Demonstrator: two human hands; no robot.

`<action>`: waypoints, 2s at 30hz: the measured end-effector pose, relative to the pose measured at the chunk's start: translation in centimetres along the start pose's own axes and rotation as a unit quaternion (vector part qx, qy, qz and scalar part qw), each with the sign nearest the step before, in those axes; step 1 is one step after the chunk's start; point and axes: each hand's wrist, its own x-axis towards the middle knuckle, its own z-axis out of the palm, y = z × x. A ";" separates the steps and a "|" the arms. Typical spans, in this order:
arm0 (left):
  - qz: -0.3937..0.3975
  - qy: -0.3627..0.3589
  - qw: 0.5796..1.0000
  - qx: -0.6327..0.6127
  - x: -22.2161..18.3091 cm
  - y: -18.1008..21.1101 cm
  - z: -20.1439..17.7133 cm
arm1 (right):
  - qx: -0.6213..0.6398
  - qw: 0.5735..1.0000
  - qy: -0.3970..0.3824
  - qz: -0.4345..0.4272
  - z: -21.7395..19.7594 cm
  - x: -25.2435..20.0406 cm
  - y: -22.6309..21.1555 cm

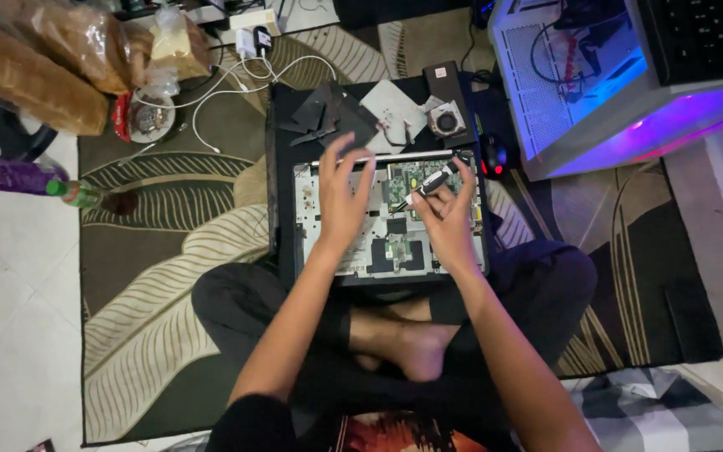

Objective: Removing screws and prying apart the internal chassis of a laptop for repair.

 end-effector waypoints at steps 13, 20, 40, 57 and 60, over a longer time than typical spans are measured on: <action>-0.083 -0.157 0.977 0.116 -6.1 2.1 -2.2 | -0.032 0.999 -0.006 0.012 0.3 -0.2 -1.3; -0.065 -0.144 0.981 0.111 -6.2 1.9 -2.2 | -0.022 1.000 -0.004 -0.002 0.5 -0.2 -1.6; -0.033 -0.169 0.978 0.117 -6.8 0.7 -2.0 | -0.194 0.975 0.112 0.003 -8.6 -1.6 -2.9; -0.006 -0.209 0.969 0.134 -6.8 -0.1 -2.4 | -0.534 0.839 0.060 -0.082 -6.6 -4.6 -2.9; -0.010 -0.217 0.966 0.137 -6.8 -0.1 -2.4 | -0.609 0.788 0.003 -0.093 -5.5 -3.0 -4.2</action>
